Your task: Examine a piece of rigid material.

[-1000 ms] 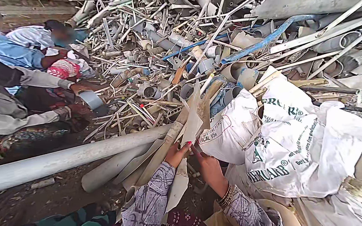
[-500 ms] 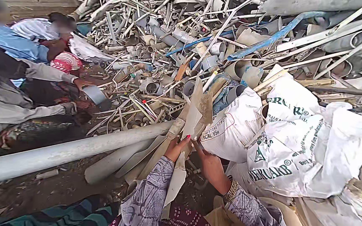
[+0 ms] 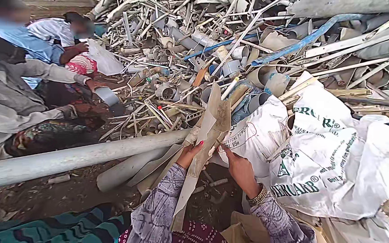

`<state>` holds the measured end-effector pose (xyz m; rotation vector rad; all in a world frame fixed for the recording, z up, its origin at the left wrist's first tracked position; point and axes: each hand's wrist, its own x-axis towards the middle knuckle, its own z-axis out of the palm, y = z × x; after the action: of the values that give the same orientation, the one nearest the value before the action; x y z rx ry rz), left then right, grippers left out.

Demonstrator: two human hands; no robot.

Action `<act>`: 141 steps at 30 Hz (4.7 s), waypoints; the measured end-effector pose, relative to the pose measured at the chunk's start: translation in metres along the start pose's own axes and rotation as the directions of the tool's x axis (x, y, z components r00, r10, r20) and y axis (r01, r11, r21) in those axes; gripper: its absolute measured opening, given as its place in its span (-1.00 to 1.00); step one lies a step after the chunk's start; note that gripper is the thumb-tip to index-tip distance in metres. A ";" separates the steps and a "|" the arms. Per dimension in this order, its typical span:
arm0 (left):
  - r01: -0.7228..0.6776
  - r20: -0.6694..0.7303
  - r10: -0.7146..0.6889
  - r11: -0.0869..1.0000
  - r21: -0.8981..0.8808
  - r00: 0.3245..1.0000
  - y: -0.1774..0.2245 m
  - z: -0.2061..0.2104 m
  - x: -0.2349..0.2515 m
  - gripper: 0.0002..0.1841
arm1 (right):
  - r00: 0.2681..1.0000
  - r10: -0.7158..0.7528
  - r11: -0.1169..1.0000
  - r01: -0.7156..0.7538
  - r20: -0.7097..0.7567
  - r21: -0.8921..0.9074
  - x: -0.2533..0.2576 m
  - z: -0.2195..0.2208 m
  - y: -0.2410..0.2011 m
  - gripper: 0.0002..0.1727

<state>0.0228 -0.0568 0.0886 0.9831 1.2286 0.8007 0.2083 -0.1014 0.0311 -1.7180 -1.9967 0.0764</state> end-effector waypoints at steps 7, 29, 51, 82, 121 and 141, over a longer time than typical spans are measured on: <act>0.036 0.021 -0.038 0.996 0.077 0.999 -0.002 0.007 -0.004 -0.55 | 0.995 0.057 0.998 -0.057 0.081 -0.003 0.002 0.001 -0.008 -0.41; 0.000 -0.015 0.002 0.993 0.119 1.000 -0.011 0.020 0.003 -0.50 | 0.970 0.122 0.990 -0.102 0.213 -0.100 0.007 0.003 -0.025 -0.34; 0.015 0.021 -0.016 0.999 0.048 1.000 -0.013 0.027 0.007 -0.48 | 0.941 0.147 0.987 -0.117 0.304 -0.112 -0.008 -0.006 -0.041 -0.35; -0.063 0.049 0.056 0.985 0.159 0.997 0.001 0.020 0.004 -0.47 | 0.991 -0.104 0.992 0.097 -0.078 -0.085 -0.020 0.009 -0.038 -0.37; -0.380 -0.240 0.319 0.881 -0.280 0.917 -0.015 0.003 0.011 -0.52 | 0.962 -0.228 0.971 0.236 -0.149 0.039 -0.033 0.023 -0.042 -0.30; -0.443 -0.234 0.381 0.826 -0.348 0.895 -0.030 0.027 0.012 -0.36 | 0.960 -0.163 0.957 0.209 -0.226 0.200 -0.014 0.016 -0.037 -0.31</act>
<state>0.0508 -0.0616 0.0581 0.8708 0.9327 1.4338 0.1692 -0.1174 0.0262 -1.3344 -1.9062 0.0513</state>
